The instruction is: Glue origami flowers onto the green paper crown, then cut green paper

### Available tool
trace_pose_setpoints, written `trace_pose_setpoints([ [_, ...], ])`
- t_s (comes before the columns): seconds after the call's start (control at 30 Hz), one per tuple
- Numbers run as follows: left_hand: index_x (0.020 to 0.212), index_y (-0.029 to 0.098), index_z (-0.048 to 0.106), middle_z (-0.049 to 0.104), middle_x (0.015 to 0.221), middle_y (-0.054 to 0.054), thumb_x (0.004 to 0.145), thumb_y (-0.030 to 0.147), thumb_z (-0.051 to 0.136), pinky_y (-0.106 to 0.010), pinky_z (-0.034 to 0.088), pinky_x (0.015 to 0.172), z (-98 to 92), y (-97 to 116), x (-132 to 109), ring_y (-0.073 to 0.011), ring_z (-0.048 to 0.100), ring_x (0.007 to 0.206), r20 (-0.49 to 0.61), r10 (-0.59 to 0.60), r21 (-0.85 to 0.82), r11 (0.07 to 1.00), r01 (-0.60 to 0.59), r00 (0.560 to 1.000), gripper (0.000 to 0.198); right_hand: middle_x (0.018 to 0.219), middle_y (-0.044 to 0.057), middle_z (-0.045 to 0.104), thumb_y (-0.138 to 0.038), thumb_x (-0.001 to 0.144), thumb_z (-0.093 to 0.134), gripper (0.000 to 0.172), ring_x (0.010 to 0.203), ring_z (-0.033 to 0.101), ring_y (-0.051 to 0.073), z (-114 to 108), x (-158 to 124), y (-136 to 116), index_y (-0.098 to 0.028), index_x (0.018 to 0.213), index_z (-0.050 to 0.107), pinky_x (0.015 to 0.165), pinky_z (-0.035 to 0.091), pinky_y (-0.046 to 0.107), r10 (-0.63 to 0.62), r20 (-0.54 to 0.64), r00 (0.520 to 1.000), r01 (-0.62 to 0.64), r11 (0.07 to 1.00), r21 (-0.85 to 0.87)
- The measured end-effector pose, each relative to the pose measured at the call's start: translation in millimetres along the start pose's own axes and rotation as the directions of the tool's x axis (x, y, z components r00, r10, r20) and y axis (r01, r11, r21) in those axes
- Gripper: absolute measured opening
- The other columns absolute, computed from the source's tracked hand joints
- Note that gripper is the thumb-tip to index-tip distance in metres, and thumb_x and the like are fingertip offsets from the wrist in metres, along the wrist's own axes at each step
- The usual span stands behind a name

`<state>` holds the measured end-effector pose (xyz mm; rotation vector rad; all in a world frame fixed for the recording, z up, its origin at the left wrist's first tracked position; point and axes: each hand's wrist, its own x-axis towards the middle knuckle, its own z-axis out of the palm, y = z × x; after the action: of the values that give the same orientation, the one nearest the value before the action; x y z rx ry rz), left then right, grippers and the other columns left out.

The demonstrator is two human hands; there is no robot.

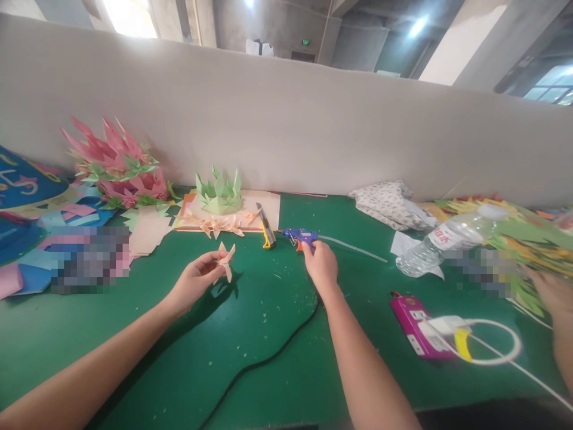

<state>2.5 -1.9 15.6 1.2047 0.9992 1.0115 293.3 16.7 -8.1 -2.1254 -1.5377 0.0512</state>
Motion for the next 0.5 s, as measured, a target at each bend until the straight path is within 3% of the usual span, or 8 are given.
trace_pose_setpoints([
  [0.13,0.095,0.020,0.062,0.061,0.077,0.000,0.070,0.037,0.067,-0.024,0.040,0.061,0.7,0.0,-0.2,-0.0108,0.053,0.065,0.019,-0.011,0.006,1.000,0.011,1.000,0.031,0.089,0.014,0.059,-0.039,0.083,0.045,0.027,0.080,0.056,0.024,-0.5,4.3,6.4,-0.014,0.087,0.053,0.064,0.040,0.031,0.025,-0.114,0.993,-0.026,1.000,-0.007],
  [0.27,0.094,0.019,0.061,0.058,0.070,0.002,0.070,0.036,0.066,-0.022,0.036,0.054,3.2,0.5,-1.2,-0.0090,0.048,0.058,0.051,0.001,0.024,1.000,-0.002,0.999,0.030,0.088,0.011,0.054,-0.037,0.082,0.049,0.022,0.082,0.052,0.023,-6.3,-4.4,-11.2,-0.017,0.088,0.046,0.070,0.042,0.033,-0.150,-0.287,0.946,0.184,0.978,0.098],
  [0.37,0.094,0.018,0.060,0.058,0.070,0.001,0.070,0.035,0.066,-0.023,0.038,0.055,5.4,-0.3,-1.9,-0.0094,0.049,0.059,0.045,0.024,0.043,0.999,-0.026,0.999,0.030,0.078,0.003,0.051,-0.040,0.084,0.049,0.021,0.068,0.050,0.016,-6.6,-29.5,-43.8,-0.020,0.087,0.042,0.063,0.043,0.029,-0.328,-0.103,0.939,0.341,0.847,0.408],
  [0.43,0.094,0.018,0.059,0.059,0.074,0.000,0.070,0.035,0.066,-0.024,0.041,0.060,6.1,-2.2,-2.3,-0.0109,0.052,0.063,0.024,0.053,0.057,0.997,-0.054,0.998,0.031,0.078,0.001,0.050,-0.040,0.081,0.054,0.024,0.065,0.051,0.014,-3.2,-51.4,-67.1,-0.021,0.089,0.041,0.061,0.043,0.026,-0.484,0.074,0.872,0.353,0.726,0.590],
  [0.5,0.094,0.018,0.059,0.059,0.076,-0.001,0.070,0.035,0.066,-0.025,0.042,0.062,6.1,-5.3,-2.6,-0.0121,0.054,0.065,0.002,0.078,0.086,0.993,-0.078,0.997,0.031,0.080,0.000,0.052,-0.039,0.072,0.065,0.036,0.064,0.051,0.013,1.6,-70.8,-85.9,-0.022,0.091,0.040,0.058,0.044,0.026,-0.540,0.177,0.823,0.310,0.687,0.657],
])
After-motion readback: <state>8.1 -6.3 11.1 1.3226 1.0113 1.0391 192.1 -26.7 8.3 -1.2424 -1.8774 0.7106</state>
